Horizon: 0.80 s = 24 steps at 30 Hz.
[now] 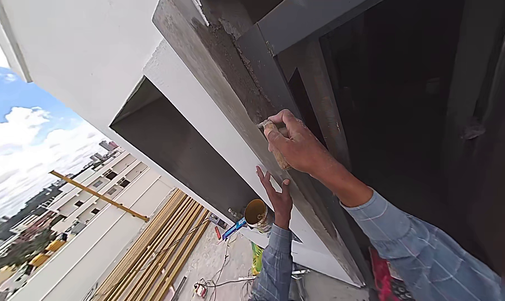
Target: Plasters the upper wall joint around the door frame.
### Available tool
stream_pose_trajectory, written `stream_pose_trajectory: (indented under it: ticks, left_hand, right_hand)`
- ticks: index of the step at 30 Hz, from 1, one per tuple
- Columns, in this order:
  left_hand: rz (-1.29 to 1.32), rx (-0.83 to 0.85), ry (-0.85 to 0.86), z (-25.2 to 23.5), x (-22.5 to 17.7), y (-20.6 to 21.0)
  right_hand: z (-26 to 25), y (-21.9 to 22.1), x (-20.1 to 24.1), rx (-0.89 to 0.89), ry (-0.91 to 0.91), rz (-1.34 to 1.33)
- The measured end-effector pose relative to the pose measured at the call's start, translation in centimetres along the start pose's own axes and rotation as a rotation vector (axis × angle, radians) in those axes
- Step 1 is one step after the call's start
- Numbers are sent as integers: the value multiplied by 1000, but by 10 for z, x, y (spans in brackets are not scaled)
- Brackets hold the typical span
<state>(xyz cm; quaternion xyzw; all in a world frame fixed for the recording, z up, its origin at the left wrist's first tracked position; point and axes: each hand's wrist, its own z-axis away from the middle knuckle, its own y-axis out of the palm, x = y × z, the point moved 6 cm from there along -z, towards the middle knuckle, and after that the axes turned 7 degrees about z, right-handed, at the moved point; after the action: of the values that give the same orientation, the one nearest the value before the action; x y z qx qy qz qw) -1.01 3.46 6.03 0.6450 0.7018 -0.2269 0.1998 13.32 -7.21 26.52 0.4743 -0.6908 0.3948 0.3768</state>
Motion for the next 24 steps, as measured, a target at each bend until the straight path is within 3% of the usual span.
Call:
stream_pose_trajectory:
  ticks: [10,14,17,20,24]
  left_hand:
    - [42,9,-36,1,-2,0]
    - [58,9,3,-1,-1,2]
    - [57,-13,-30,4,1,2]
    - [70,-30,-49,7,2,5]
    - [59,-68,-48,12,4,10]
  right_hand:
    - [47,15,-77,26,142,-96]
    - [81,8,-111,-278,-77,54]
    - [77,-30,-94,-435,-187,169]
    - [60,-70,-48,-566,-309,469]
    - [39,-90,22,-513,-355,686]
